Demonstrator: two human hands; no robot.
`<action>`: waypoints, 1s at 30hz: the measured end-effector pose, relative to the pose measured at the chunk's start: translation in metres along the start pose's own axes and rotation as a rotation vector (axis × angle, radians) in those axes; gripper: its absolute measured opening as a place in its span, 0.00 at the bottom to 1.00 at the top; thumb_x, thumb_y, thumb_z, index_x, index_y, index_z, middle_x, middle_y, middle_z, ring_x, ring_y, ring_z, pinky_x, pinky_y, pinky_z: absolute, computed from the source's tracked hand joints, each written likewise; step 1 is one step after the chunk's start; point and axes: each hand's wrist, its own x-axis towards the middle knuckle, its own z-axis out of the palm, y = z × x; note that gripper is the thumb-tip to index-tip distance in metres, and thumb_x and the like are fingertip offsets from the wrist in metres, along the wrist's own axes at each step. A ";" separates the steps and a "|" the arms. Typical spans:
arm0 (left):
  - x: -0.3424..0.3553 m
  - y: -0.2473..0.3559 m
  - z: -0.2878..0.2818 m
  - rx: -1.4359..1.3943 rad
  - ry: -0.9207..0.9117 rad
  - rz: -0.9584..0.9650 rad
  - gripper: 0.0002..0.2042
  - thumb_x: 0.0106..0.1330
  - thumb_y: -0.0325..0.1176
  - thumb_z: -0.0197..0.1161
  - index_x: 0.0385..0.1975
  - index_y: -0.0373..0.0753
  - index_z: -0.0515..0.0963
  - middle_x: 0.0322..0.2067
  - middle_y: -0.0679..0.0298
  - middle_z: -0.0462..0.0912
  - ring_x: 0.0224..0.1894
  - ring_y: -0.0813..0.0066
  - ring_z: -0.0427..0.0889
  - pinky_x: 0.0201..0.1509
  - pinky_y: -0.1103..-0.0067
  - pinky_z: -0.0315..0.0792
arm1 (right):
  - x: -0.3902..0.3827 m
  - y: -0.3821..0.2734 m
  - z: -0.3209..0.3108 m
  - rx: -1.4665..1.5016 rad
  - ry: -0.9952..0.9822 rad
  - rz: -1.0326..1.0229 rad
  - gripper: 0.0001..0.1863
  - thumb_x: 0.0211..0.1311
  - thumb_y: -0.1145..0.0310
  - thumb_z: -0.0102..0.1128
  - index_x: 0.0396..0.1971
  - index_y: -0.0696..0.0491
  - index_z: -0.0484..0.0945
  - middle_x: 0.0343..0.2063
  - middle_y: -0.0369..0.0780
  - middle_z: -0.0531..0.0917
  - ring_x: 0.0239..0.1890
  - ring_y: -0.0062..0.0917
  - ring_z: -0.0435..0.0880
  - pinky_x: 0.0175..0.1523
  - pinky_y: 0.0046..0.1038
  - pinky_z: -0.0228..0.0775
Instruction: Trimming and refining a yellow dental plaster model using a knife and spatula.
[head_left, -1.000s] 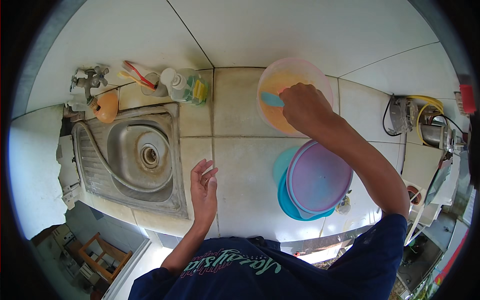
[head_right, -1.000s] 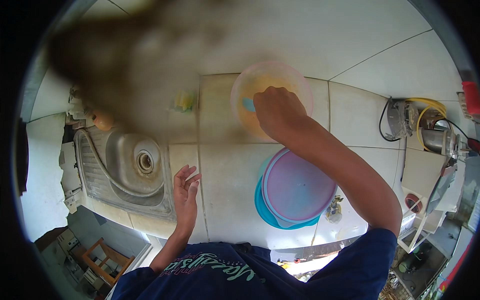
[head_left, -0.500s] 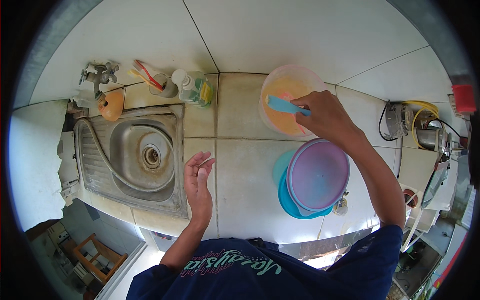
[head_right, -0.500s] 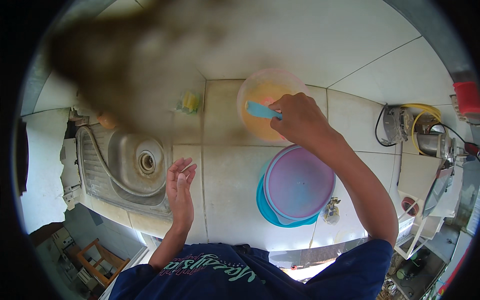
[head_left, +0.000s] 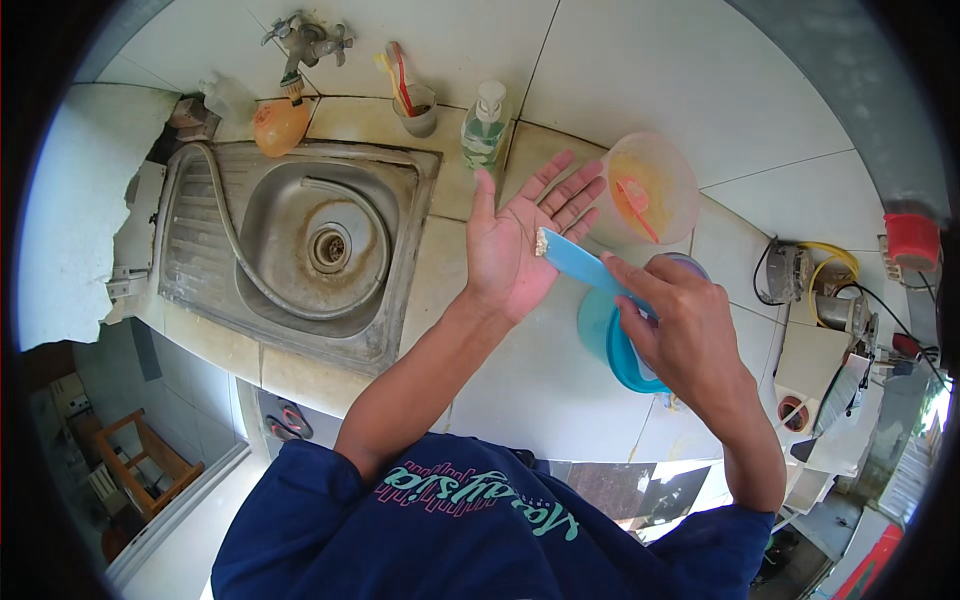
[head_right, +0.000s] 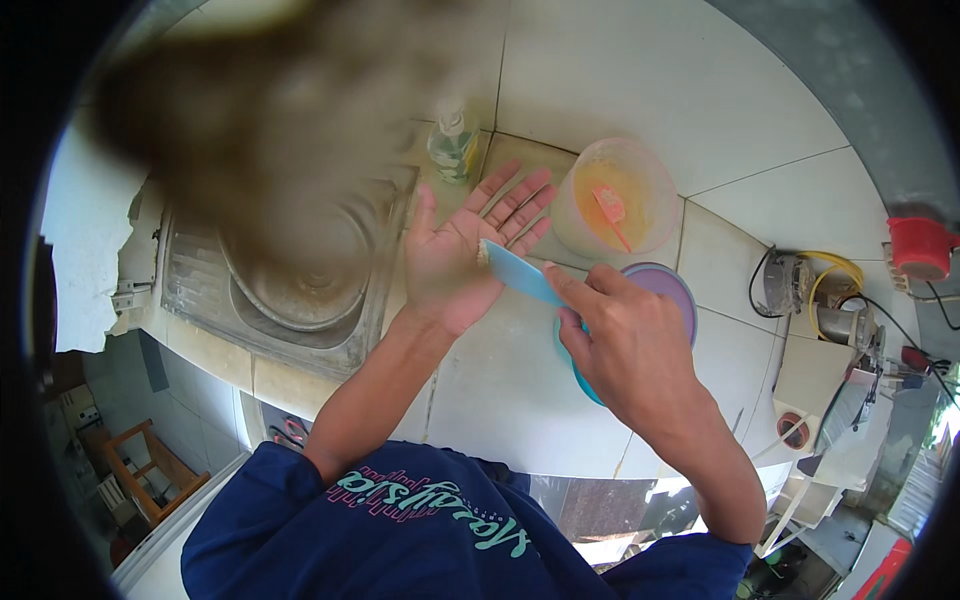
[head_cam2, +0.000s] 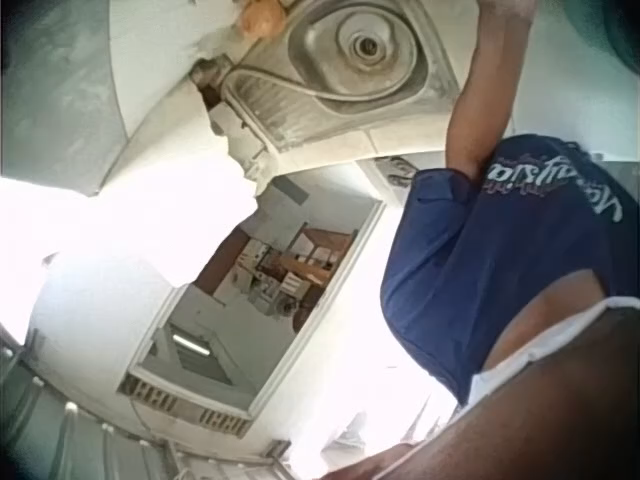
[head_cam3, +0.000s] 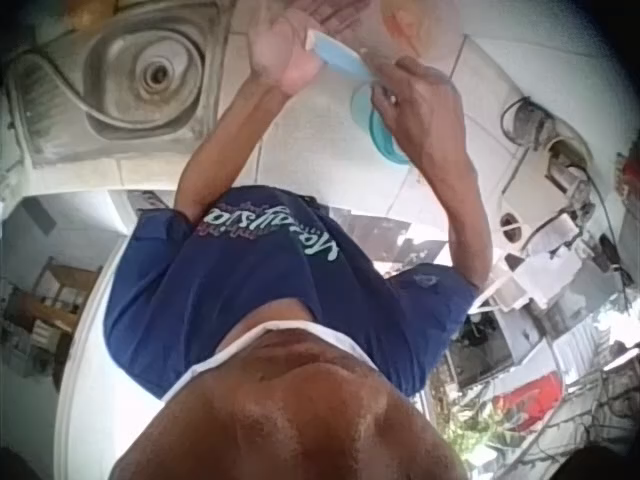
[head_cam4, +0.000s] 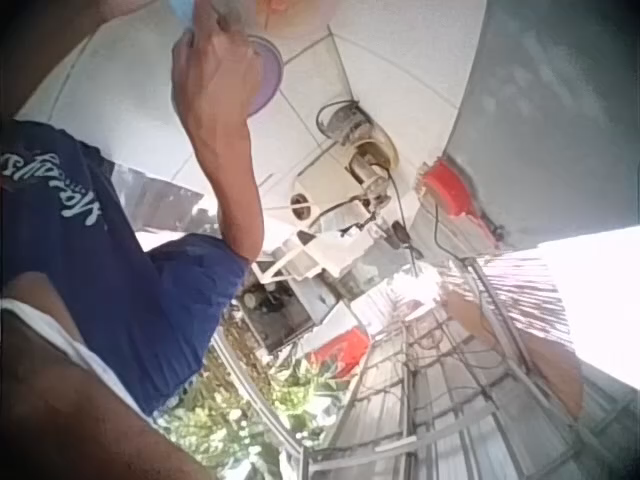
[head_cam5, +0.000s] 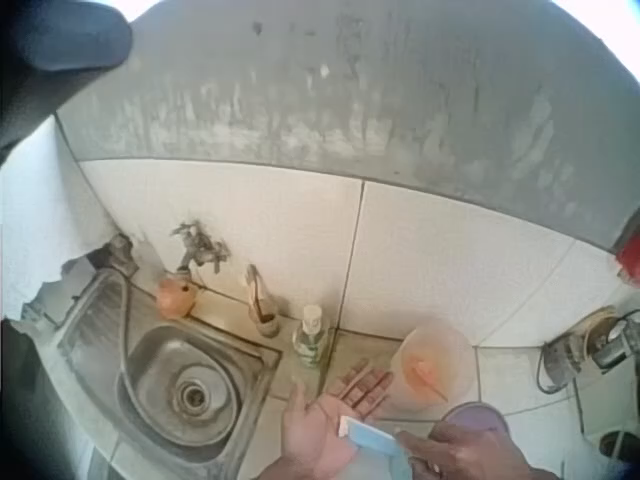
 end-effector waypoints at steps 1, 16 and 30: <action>-0.003 0.002 -0.001 0.013 -0.024 0.000 0.40 0.70 0.64 0.27 0.66 0.32 0.56 0.66 0.46 0.59 0.70 0.55 0.57 0.73 0.64 0.51 | -0.002 -0.007 0.011 -0.070 0.060 -0.028 0.22 0.52 0.73 0.64 0.51 0.51 0.79 0.26 0.40 0.78 0.22 0.35 0.79 0.28 0.35 0.73; -0.049 0.063 -0.041 -0.265 -0.072 -0.045 0.42 0.71 0.64 0.29 0.66 0.27 0.55 0.66 0.48 0.60 0.70 0.56 0.58 0.74 0.67 0.52 | -0.006 0.001 0.010 0.424 0.422 0.570 0.21 0.57 0.77 0.57 0.53 0.54 0.79 0.27 0.46 0.79 0.22 0.32 0.78 0.29 0.30 0.71; -0.261 0.211 -0.173 -0.278 0.205 0.303 0.37 0.73 0.60 0.34 0.65 0.29 0.61 0.64 0.48 0.66 0.69 0.57 0.61 0.73 0.67 0.55 | 0.142 -0.115 0.152 0.284 0.055 0.142 0.18 0.59 0.74 0.57 0.51 0.54 0.78 0.35 0.52 0.83 0.36 0.46 0.82 0.42 0.39 0.72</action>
